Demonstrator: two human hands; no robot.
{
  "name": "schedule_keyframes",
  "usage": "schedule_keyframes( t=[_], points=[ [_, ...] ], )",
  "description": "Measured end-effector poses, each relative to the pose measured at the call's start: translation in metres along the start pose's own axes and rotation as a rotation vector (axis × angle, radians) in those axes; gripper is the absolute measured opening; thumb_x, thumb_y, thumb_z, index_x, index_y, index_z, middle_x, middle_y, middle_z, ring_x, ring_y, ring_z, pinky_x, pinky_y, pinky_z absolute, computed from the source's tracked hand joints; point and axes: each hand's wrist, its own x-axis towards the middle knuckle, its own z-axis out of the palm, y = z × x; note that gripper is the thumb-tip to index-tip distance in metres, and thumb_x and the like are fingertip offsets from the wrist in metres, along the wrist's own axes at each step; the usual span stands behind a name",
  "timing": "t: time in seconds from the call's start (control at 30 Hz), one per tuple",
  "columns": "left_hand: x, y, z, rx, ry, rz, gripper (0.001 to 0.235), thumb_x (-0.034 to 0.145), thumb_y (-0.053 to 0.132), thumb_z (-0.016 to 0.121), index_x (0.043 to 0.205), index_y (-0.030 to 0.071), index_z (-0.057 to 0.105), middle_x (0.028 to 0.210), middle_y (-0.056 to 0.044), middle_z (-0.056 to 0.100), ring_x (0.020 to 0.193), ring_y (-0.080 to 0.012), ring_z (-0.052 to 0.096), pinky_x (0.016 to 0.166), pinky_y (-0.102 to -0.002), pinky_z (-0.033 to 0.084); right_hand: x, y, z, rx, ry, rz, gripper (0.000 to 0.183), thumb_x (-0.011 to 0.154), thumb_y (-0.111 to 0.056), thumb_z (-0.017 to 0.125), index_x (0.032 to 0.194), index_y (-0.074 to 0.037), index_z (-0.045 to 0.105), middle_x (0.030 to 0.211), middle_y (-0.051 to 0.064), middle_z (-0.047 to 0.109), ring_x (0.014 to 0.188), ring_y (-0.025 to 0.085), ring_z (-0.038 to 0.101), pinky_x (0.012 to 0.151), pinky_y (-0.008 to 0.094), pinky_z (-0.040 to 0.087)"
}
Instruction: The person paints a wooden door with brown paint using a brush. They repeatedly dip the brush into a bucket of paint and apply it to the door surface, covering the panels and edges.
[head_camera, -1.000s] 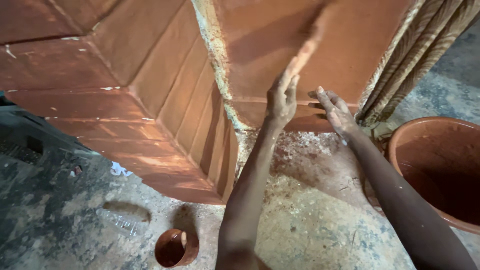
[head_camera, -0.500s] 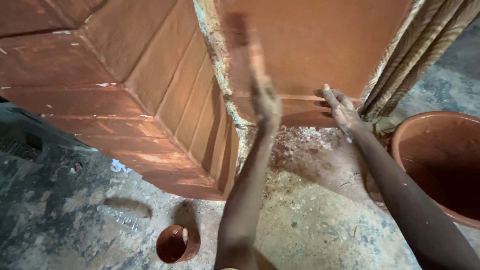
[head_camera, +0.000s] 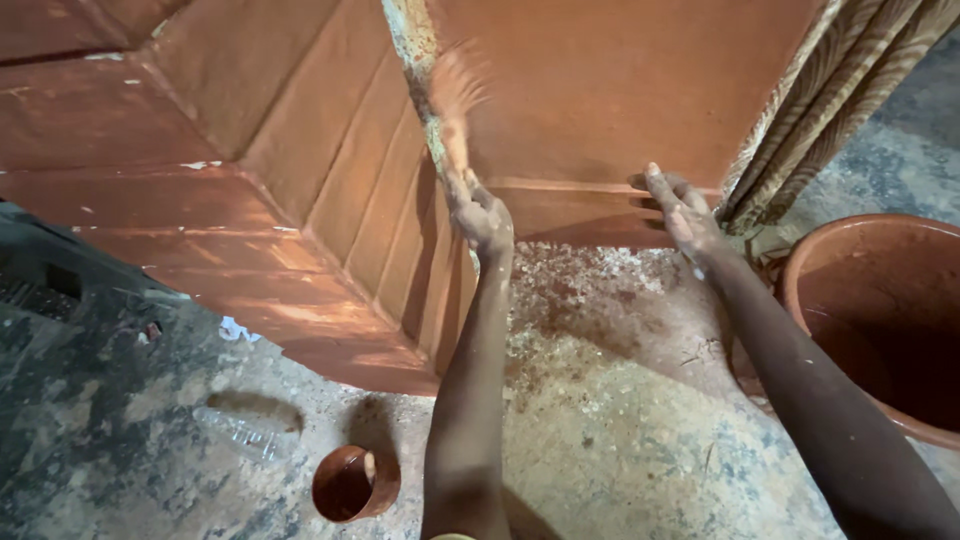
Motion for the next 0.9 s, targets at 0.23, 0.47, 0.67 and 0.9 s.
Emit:
schedule_keyframes(
  t=[0.23, 0.47, 0.67, 0.9],
  points=[
    [-0.011, 0.057, 0.037, -0.27, -0.254, -0.694, 0.043, 0.104, 0.007, 0.054, 0.145, 0.003, 0.045, 0.117, -0.017, 0.065, 0.092, -0.0244, 0.07, 0.067, -0.026, 0.063, 0.001, -0.005, 0.009, -0.023, 0.017, 0.044, 0.075, 0.097, -0.066, 0.04, 0.137, -0.005, 0.058, 0.147, 0.016, 0.058, 0.135, 0.032, 0.056, 0.113, 0.05, 0.044],
    [-0.021, 0.062, 0.045, -0.99, -0.209, -0.985, 0.014, 0.101, 0.007, 0.059, 0.114, 0.004, 0.057, 0.101, -0.004, 0.063, 0.082, -0.014, 0.069, 0.072, -0.022, 0.059, -0.013, -0.018, 0.014, -0.094, -0.04, 0.004, 0.072, 0.099, -0.065, 0.039, 0.137, -0.007, 0.056, 0.147, 0.017, 0.056, 0.138, 0.032, 0.053, 0.114, 0.05, 0.042],
    [-0.035, 0.073, 0.055, -0.97, -0.669, -0.971, 0.02, 0.106, 0.023, 0.05, 0.099, 0.005, 0.055, 0.074, -0.001, 0.06, 0.052, -0.0062, 0.051, 0.042, -0.02, 0.042, -0.012, -0.005, -0.009, -0.045, 0.022, 0.066, 0.072, 0.1, -0.064, 0.039, 0.136, -0.006, 0.06, 0.143, 0.014, 0.061, 0.133, 0.03, 0.058, 0.111, 0.047, 0.046],
    [-0.047, 0.063, 0.068, -0.348, -0.98, -0.467, 0.036, 0.108, 0.038, 0.052, 0.103, 0.003, 0.06, 0.069, -0.002, 0.061, 0.049, -0.0063, 0.054, 0.041, -0.021, 0.043, 0.005, 0.018, -0.031, -0.014, 0.064, 0.063, 0.069, 0.099, -0.064, 0.045, 0.132, -0.005, 0.063, 0.14, 0.011, 0.064, 0.128, 0.025, 0.061, 0.103, 0.041, 0.052]
  ],
)
